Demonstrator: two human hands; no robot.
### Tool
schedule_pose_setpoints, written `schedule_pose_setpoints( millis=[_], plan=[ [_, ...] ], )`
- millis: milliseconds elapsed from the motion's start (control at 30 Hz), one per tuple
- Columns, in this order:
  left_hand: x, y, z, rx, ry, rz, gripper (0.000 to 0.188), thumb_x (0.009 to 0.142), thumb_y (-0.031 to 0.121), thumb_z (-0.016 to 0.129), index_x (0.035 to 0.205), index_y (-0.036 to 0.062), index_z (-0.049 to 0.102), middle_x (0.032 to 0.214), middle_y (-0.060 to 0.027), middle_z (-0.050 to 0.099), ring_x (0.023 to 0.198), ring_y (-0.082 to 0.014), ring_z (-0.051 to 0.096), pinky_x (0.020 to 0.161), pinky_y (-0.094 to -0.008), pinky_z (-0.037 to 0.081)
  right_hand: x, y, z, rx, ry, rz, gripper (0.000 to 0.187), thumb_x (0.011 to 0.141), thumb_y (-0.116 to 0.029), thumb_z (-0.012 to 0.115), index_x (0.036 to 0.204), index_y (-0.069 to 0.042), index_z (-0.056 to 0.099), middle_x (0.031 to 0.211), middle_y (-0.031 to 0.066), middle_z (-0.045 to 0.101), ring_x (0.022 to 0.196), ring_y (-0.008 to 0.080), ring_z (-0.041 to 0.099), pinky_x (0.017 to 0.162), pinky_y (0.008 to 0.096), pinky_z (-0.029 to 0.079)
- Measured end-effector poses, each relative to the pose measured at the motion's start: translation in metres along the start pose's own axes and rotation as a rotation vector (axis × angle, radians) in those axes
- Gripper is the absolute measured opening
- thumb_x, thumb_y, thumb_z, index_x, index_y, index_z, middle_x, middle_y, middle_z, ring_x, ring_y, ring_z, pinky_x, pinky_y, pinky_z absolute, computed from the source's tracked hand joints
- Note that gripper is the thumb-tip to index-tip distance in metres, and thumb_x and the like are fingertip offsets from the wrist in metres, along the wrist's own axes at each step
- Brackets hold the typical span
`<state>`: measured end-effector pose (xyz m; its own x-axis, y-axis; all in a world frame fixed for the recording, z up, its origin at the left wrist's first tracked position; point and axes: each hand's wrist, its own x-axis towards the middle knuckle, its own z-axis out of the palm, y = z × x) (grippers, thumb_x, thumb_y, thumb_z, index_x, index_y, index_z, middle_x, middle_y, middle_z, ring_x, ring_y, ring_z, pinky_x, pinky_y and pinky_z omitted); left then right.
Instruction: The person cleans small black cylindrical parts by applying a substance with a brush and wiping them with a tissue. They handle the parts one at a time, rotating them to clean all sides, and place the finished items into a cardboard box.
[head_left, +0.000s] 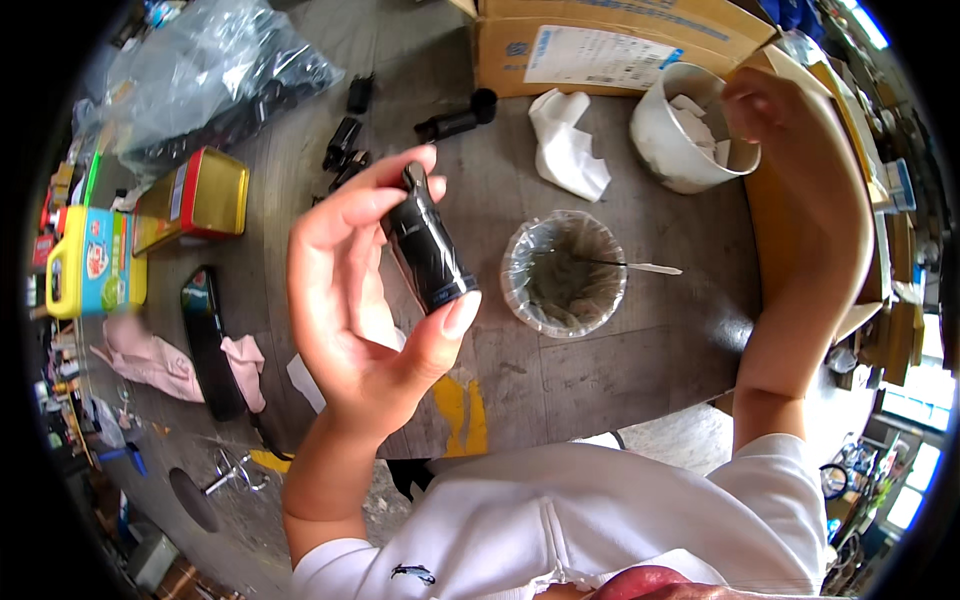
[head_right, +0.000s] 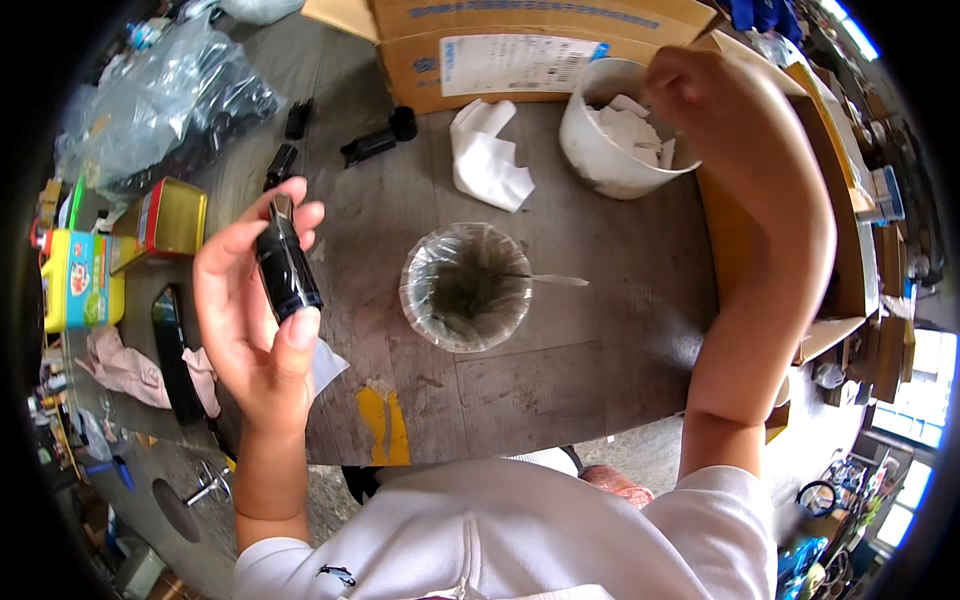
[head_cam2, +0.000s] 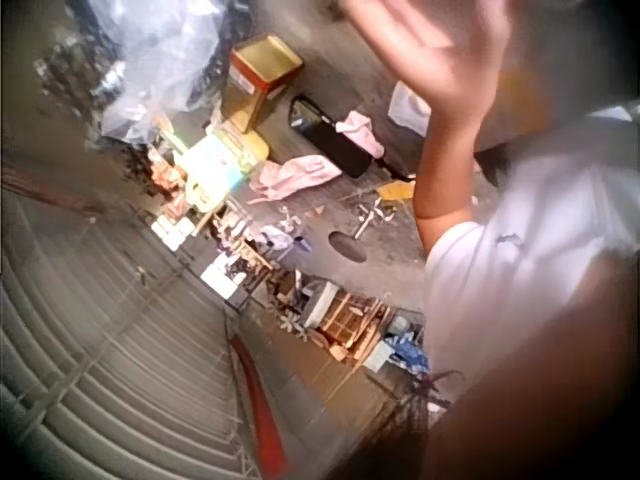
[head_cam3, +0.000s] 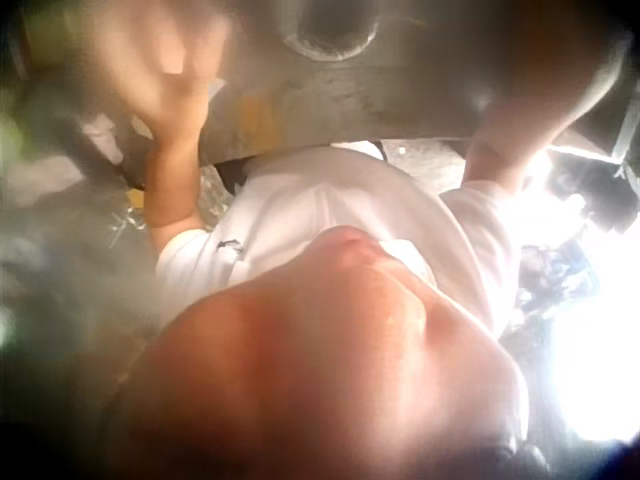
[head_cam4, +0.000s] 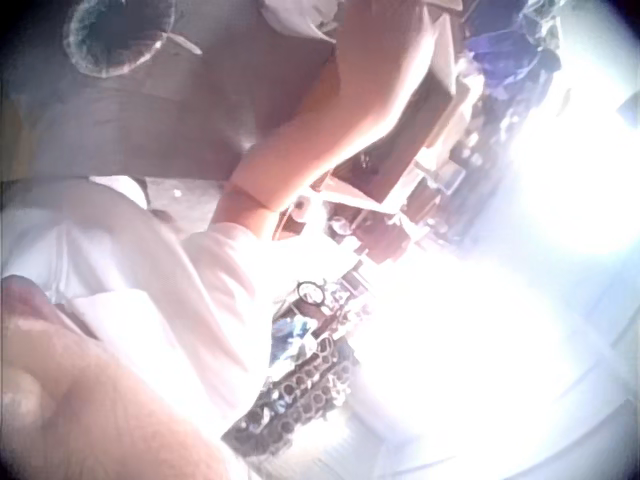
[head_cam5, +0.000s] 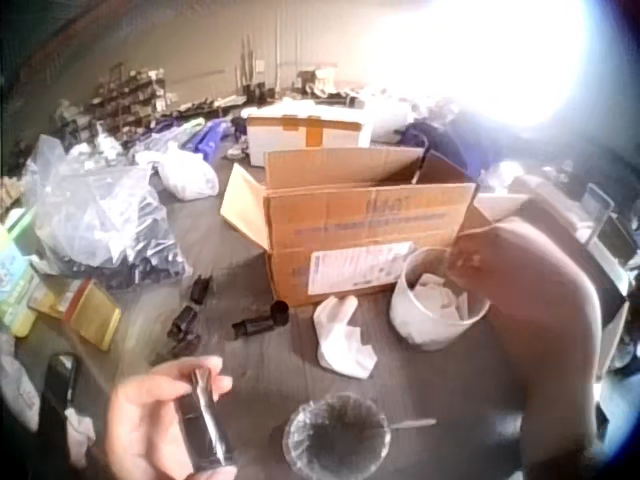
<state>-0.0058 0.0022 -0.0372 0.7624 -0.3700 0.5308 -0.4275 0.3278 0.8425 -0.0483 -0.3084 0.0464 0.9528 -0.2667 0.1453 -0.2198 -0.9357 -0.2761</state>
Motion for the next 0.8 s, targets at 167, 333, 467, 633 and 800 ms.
schedule_pose_setpoints(
  millis=[167,333,467,633,800],
  plan=[
    [-0.005,-0.006,0.003,0.077,-0.045,0.024,0.056,0.070,0.009,0.074,0.115,0.0006,0.041,0.123,-0.0236,0.045,0.108,-0.0246,0.050,0.096,-0.0375,0.039,0.016,0.011,0.035,-0.063,-0.102,-0.233,0.027,0.075,-0.011,0.066,0.099,-0.002,0.061,0.089,0.0138,0.065,0.075,0.0225,0.062,0.069,0.0331,0.049],
    [-0.003,-0.006,0.000,0.194,-0.076,0.044,0.059,0.072,0.016,0.073,0.119,0.0024,0.040,0.125,-0.0223,0.043,0.102,-0.0217,0.051,0.089,-0.0332,0.041,0.030,0.019,0.054,-0.057,-0.176,-0.270,0.030,0.072,-0.009,0.064,0.102,-0.003,0.061,0.091,0.0163,0.065,0.090,0.0341,0.061,0.080,0.0373,0.048],
    [-0.003,-0.010,-0.004,0.191,-0.119,0.103,0.061,0.067,0.011,0.075,0.116,0.0005,0.042,0.119,-0.0197,0.045,0.109,-0.0244,0.048,0.090,-0.0350,0.042,0.043,0.040,0.071,-0.054,-0.192,-0.235,0.024,0.073,-0.006,0.056,0.096,0.000,0.059,0.084,0.0195,0.063,0.079,0.0331,0.062,0.073,0.0372,0.047],
    [-0.004,-0.012,0.003,0.196,-0.009,0.177,0.051,0.063,0.013,0.079,0.105,0.0054,0.051,0.108,-0.0105,0.050,0.091,-0.0185,0.052,0.071,-0.0287,0.045,0.042,0.045,0.067,-0.052,-0.190,-0.199,0.026,0.078,-0.001,0.053,0.102,0.000,0.060,0.078,0.0113,0.062,0.075,0.0154,0.056,0.070,0.0310,0.044],
    [0.000,0.004,0.000,0.296,-0.074,0.147,0.051,0.061,0.011,0.078,0.103,0.0063,0.050,0.107,-0.0103,0.048,0.086,-0.0199,0.052,0.077,-0.0313,0.046,0.058,0.095,0.083,-0.066,-0.138,-0.102,0.011,0.085,-0.007,0.051,0.091,-0.002,0.060,0.066,0.0011,0.052,0.058,0.0106,0.047,0.052,0.0273,0.039]
  ],
)
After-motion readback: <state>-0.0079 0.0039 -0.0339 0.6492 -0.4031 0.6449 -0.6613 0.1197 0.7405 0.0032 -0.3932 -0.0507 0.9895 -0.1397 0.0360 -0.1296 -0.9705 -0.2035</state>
